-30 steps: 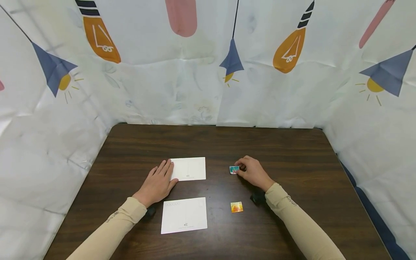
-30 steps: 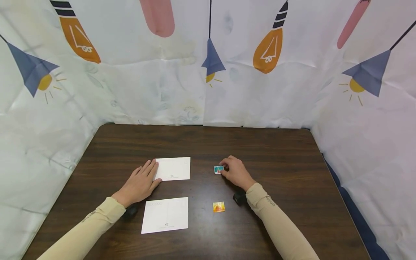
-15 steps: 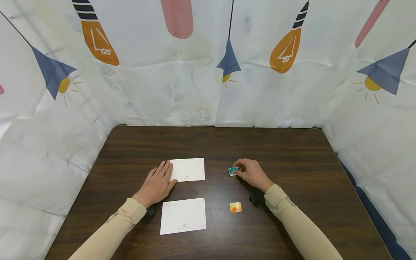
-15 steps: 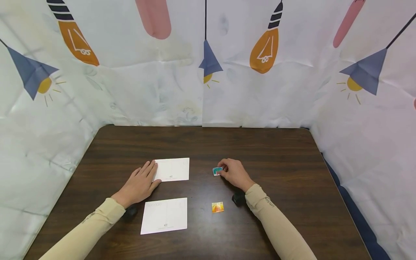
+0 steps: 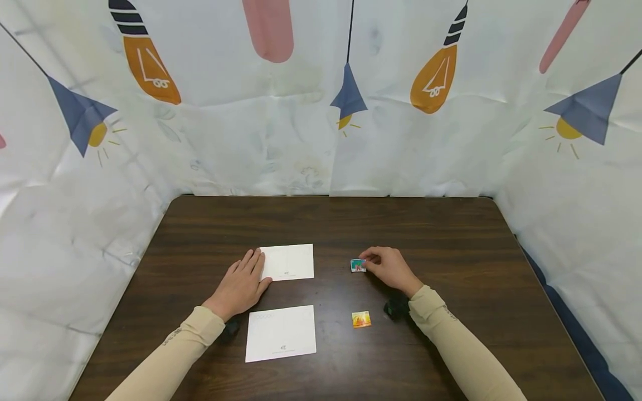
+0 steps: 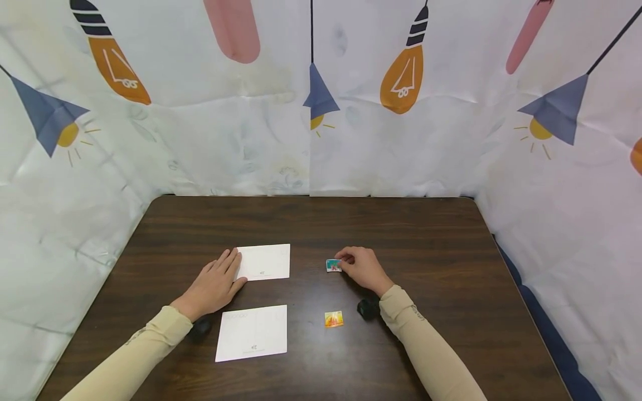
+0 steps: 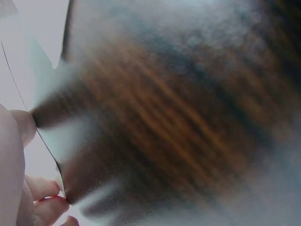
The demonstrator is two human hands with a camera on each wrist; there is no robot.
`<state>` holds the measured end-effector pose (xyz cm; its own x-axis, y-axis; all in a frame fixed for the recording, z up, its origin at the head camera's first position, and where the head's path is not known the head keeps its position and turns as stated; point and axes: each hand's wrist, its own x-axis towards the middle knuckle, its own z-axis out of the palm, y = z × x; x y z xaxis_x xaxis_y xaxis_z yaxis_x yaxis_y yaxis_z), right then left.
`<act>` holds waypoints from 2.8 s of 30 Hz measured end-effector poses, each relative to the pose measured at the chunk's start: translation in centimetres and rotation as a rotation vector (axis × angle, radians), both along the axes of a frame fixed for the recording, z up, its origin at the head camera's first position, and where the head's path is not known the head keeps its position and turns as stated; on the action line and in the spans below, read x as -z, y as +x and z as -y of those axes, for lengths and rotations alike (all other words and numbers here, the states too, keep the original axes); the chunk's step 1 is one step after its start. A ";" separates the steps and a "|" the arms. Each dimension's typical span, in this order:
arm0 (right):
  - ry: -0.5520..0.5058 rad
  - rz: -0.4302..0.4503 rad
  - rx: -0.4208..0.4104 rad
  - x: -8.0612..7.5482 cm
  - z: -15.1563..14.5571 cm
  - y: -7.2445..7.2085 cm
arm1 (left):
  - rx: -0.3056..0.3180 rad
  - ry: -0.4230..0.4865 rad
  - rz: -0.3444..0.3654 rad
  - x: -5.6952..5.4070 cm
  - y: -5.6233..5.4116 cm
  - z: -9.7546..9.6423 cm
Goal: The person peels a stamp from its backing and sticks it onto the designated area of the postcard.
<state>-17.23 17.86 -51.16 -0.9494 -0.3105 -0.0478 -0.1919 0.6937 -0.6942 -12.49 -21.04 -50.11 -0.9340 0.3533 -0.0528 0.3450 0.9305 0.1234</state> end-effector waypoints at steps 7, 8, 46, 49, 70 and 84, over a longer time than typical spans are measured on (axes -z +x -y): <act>-0.080 0.071 0.024 0.0 -0.4 0.1 | 0.003 -0.007 0.004 0.1 -0.1 0.0; -0.096 0.081 0.026 -0.1 -0.5 0.1 | 0.003 -0.010 0.005 0.1 -0.1 0.0; -0.326 0.228 0.025 -3.5 -0.9 2.5 | 0.244 0.178 -0.309 -2.1 0.8 -5.8; -0.326 0.225 0.017 -3.6 -0.8 2.7 | 0.291 0.232 -0.338 -2.4 0.9 -6.6; -0.366 0.257 -0.070 -3.7 -0.3 3.8 | 0.504 0.490 -0.476 -2.6 1.3 -10.5; -0.395 0.280 -0.115 -3.2 -0.4 4.3 | 0.631 0.471 -0.508 -2.2 1.4 -11.7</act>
